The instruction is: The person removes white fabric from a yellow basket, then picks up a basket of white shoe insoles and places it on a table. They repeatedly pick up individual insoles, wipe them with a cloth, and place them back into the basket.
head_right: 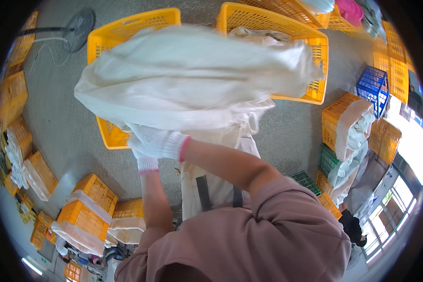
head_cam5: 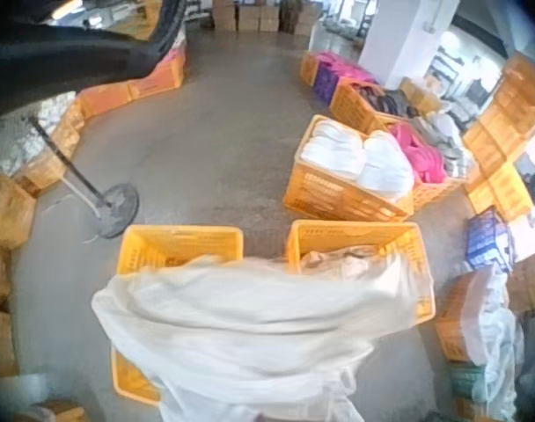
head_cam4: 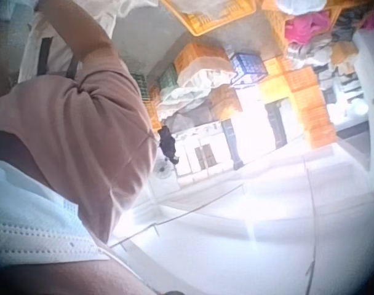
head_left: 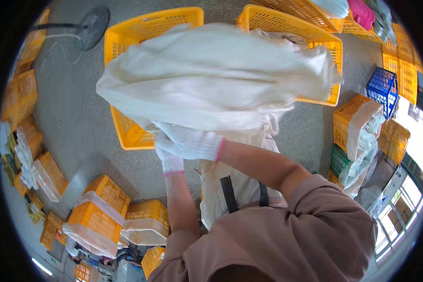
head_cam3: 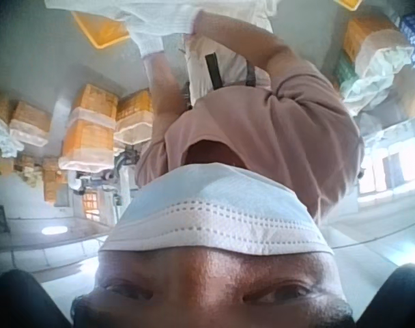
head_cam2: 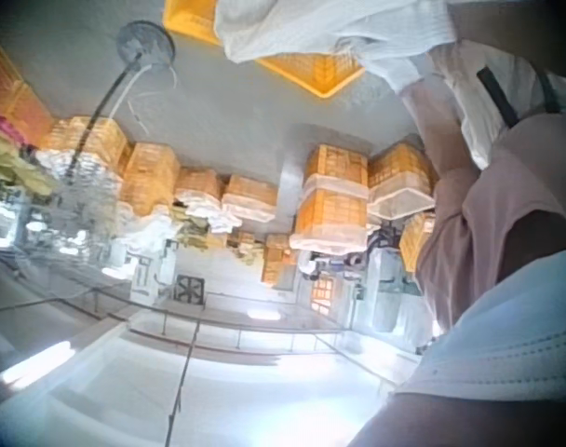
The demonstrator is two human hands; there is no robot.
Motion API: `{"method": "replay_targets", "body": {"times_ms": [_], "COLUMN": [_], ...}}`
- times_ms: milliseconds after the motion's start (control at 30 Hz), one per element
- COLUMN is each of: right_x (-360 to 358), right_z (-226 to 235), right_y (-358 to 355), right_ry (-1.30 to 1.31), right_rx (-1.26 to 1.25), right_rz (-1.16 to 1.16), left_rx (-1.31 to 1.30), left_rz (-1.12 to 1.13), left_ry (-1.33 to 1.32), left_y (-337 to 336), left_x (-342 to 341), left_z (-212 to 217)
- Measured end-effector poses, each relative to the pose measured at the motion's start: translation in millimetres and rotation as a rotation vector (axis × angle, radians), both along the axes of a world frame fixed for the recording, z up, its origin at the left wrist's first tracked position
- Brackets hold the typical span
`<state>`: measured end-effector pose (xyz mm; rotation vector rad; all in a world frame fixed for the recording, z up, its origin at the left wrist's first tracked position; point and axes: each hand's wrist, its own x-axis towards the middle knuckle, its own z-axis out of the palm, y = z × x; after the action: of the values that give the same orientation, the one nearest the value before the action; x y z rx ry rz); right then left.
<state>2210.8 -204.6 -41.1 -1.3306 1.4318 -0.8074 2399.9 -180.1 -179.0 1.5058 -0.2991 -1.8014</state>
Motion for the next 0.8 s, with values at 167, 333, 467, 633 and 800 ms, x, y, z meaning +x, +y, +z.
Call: {"method": "replay_targets", "body": {"times_ms": [167,333,467,633,800], "right_x": [-101.5,-172.1,-152.9,-157.0,-160.0], "right_z": [-58.3,-190.3,-247.9,-184.7,-74.8], "right_y": [42.5,38.9,-21.2,-79.8,-134.6], "right_ry": [0.316,0.833,0.511,0.067,-0.122], "right_rx": [-0.037,-0.011,0.604,0.345,0.042], "right_rz": [-0.202,-0.181,-0.010,-0.541,-0.393], "left_rx": [0.191,-0.197,-0.151,-0.266,-0.622], "left_rz": [-0.053,-0.119,-0.060,-0.035,-0.897], "left_ry": [-0.447,-0.525,-0.767,-0.653,-1.168], "left_y": [-57.0,-83.8,-86.5,-86.0,-147.8], "left_x": [89.2,53.1,-7.5,-60.2,-86.9], "left_z": [-113.2,-109.9,-88.0,-32.6,-69.5]}}
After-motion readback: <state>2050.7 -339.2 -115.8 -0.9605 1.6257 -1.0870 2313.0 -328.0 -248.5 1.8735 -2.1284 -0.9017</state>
